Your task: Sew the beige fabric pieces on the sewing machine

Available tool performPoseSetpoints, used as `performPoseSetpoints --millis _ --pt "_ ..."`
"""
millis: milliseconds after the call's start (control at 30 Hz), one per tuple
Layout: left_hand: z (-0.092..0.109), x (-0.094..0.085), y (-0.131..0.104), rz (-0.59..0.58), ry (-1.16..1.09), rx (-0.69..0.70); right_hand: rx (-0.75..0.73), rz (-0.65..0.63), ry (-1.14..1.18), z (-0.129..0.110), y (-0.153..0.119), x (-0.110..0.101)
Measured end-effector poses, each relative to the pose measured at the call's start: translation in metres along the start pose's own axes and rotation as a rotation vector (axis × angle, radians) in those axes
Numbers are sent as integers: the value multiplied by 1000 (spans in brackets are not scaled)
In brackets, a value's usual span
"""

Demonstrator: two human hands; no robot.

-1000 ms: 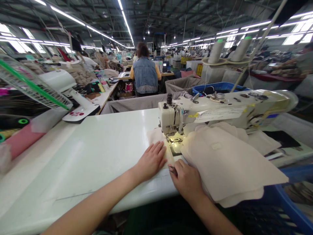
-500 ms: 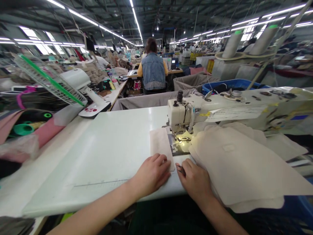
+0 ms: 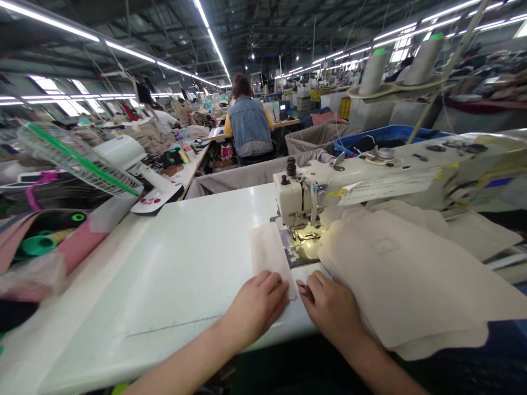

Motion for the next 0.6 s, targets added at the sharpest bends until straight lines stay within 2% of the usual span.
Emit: performPoseSetpoints --millis 300,600 --pt "5 1 -5 29 5 40 9 13 7 0 1 -3" --pt "10 -1 -8 26 -121 65 9 0 9 1 2 -2"
Point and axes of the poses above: each hand's wrist, its own y-axis towards the middle knuckle, its own x-axis out of the palm, z = x × y, the point moved 8 cm from there along y, towards the middle knuckle, and after that the axes turned 14 degrees about -y, right-handed, at the moved point
